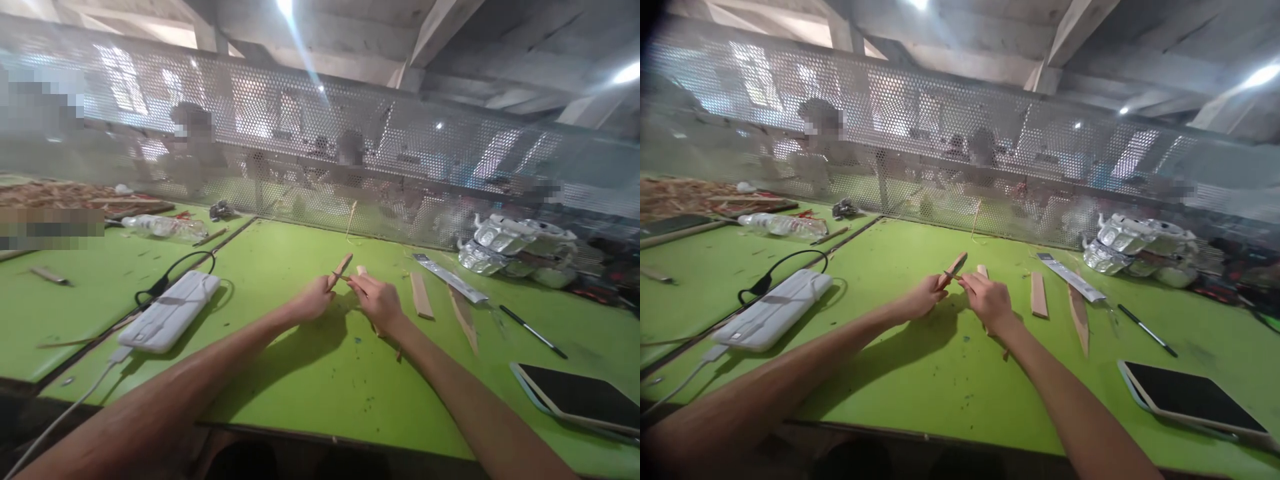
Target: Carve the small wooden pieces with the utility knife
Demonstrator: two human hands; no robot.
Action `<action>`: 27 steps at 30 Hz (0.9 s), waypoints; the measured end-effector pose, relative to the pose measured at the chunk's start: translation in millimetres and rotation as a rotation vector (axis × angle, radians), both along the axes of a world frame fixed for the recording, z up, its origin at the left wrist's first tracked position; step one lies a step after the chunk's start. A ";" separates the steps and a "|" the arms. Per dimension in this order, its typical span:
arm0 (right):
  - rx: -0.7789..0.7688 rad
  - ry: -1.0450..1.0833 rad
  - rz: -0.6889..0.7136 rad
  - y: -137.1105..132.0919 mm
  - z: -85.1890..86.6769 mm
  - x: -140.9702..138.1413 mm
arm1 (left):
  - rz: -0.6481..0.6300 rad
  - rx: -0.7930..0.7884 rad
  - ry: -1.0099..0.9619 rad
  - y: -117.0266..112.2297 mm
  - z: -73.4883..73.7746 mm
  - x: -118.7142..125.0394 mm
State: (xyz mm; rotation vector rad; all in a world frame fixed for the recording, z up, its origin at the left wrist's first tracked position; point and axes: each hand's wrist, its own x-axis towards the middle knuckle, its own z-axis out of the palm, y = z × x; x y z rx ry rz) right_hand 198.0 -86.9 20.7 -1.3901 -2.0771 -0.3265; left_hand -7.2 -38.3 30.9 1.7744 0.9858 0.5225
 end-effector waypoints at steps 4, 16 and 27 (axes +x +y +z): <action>-0.105 -0.010 -0.082 0.8 4.0 -5.8 | 0.064 0.039 0.046 3.1 -1.5 0.6; -0.143 -0.016 -0.121 -0.3 13.6 -9.3 | 0.074 -0.081 0.001 -14.4 24.6 1.5; -0.146 0.011 -0.181 2.2 17.4 -1.6 | 0.020 -0.104 0.052 -15.4 27.9 -0.4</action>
